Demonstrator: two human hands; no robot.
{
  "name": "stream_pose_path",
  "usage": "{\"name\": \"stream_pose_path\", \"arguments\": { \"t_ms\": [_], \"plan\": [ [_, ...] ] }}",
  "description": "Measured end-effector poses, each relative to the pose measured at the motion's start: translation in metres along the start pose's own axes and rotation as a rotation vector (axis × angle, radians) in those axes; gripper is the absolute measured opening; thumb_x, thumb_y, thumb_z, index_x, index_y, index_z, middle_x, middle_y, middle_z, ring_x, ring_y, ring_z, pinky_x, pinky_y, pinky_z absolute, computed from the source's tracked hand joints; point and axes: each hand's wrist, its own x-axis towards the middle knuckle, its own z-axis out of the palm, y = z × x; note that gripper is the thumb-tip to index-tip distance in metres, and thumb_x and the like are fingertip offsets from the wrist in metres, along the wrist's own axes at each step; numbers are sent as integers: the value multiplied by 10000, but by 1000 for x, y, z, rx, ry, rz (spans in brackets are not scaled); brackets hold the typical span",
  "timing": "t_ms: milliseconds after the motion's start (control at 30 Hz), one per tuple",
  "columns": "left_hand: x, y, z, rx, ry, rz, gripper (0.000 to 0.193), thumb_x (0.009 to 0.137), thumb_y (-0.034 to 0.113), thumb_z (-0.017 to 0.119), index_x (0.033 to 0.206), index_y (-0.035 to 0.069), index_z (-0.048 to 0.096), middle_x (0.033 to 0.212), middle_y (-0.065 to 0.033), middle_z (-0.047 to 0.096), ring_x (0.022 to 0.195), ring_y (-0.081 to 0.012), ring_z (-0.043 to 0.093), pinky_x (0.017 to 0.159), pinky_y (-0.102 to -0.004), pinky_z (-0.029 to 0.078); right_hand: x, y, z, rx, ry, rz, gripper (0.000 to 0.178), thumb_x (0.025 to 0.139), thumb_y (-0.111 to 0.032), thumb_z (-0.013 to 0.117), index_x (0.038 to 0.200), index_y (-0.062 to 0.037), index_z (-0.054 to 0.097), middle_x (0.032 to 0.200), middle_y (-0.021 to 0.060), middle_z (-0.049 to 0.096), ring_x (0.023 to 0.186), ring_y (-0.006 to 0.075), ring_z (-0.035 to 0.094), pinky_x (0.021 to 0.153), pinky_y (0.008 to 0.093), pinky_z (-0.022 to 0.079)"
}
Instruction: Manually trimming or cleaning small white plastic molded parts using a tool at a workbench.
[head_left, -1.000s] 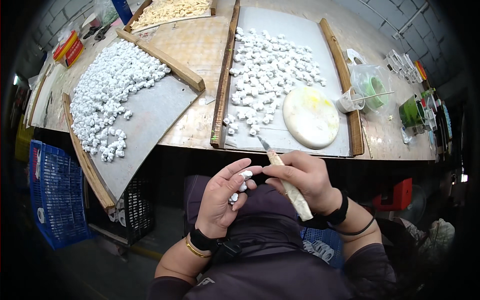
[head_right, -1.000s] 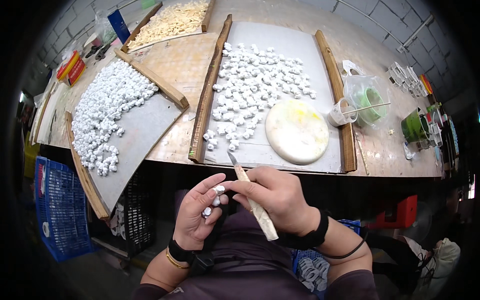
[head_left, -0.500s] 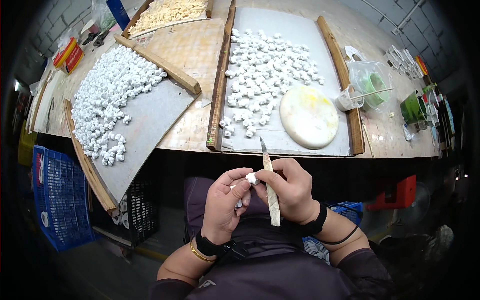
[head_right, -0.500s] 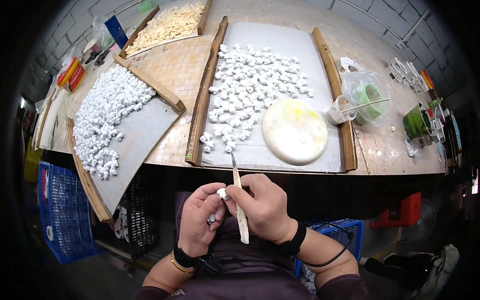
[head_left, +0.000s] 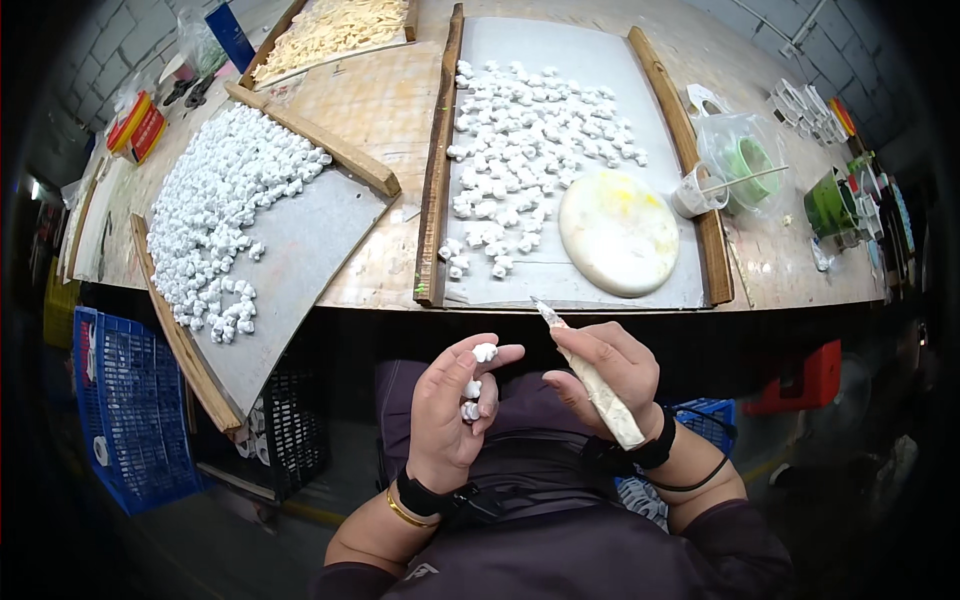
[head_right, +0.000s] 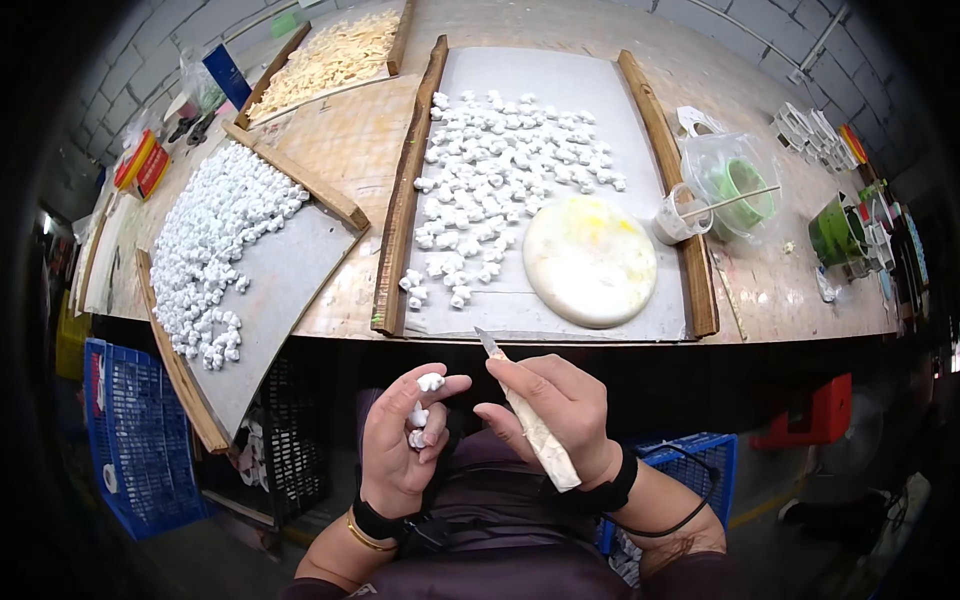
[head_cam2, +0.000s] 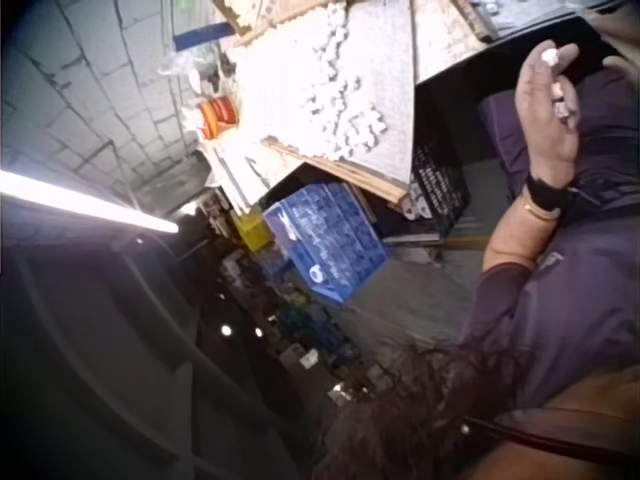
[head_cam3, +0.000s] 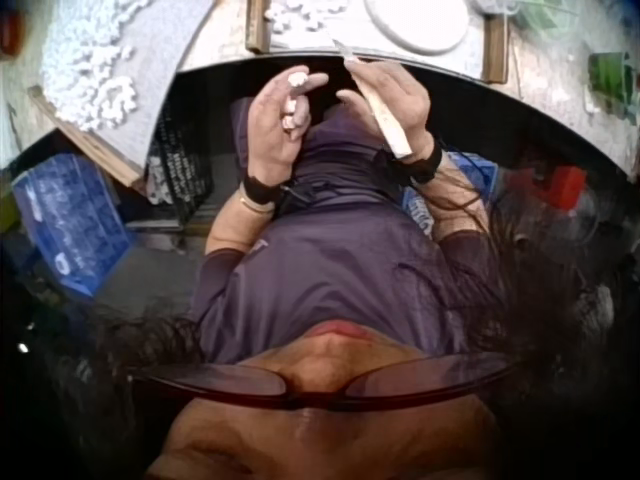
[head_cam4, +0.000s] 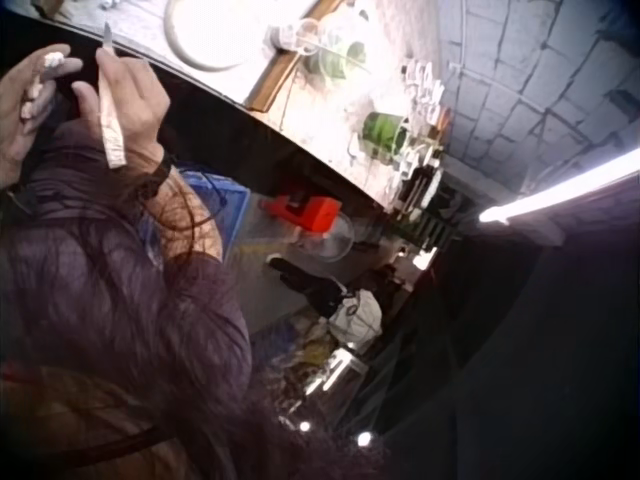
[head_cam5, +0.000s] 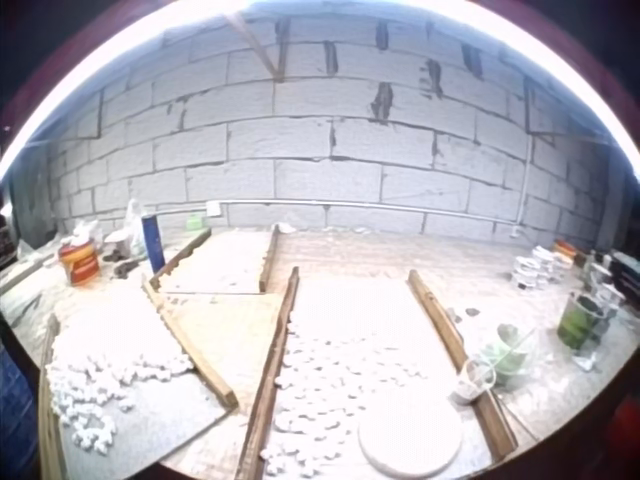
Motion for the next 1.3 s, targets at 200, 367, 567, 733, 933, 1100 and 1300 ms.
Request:
{"name": "stream_pose_path", "arguments": {
  "t_ms": [200, 367, 567, 733, 933, 1100, 1300],
  "plan": [
    [2, -4, 0, 18, 17, -44, 294, 982, 214, 471, 1138, -19, 560, 1062, -261, 644, 514, -70, 468, 388, -166, 350, -15, 9, -16, 52, -13, 48, 438, 718, -274, 810, 1036, -2, 680, 840, 110, 646, 673, 186, 615, 576, 252, 497],
    [4, -6, 4, 69, 0, -53, 285, 977, 170, 485, 1165, -36, 546, 1073, -248, 636, 540, -64, 477, 396, -160, 355, -25, 12, -18, 58, -12, 81, 418, 709, -243, 820, 1046, -34, 688, 843, 73, 610, 658, 157, 585, 567, 242, 482],
    [1, -6, 7, 113, -34, -37, 304, 959, 98, 513, 1229, -41, 528, 1104, -224, 629, 565, -55, 484, 413, -149, 364, -26, 6, -14, 65, -25, 104, 402, 707, -184, 824, 1056, -41, 683, 893, 71, 604, 718, 153, 583, 620, 241, 480],
    [-1, -6, 8, 128, -26, -29, 304, 954, 85, 522, 1233, -36, 532, 1103, -208, 634, 565, -51, 478, 414, -146, 360, -24, 3, -10, 57, -18, 67, 391, 697, -111, 817, 1061, -61, 684, 861, 71, 607, 675, 162, 587, 570, 246, 489],
    [0, -4, 8, 114, -32, -33, 295, 963, 86, 501, 1228, -39, 530, 1095, -217, 635, 560, -56, 487, 408, -152, 362, -26, 6, -10, 58, 11, 49, 392, 705, -128, 812, 1059, -25, 676, 880, 104, 640, 695, 190, 629, 574, 257, 511],
    [4, -7, 13, 90, -79, -53, 295, 974, 91, 482, 1232, -47, 521, 1090, -232, 633, 552, -62, 490, 406, -154, 365, -31, 11, -21, 115, 46, 21, 399, 720, -195, 807, 1039, 9, 681, 835, 104, 649, 693, 197, 634, 572, 261, 513],
    [2, -7, 10, 42, -28, -52, 285, 971, 88, 493, 1218, -51, 522, 985, -174, 628, 549, -63, 485, 410, -162, 370, -30, 36, -40, -123, 220, 128, 372, 746, -176, 788, 1051, 6, 677, 826, 106, 625, 709, 208, 611, 626, 274, 504]
  ]
}}
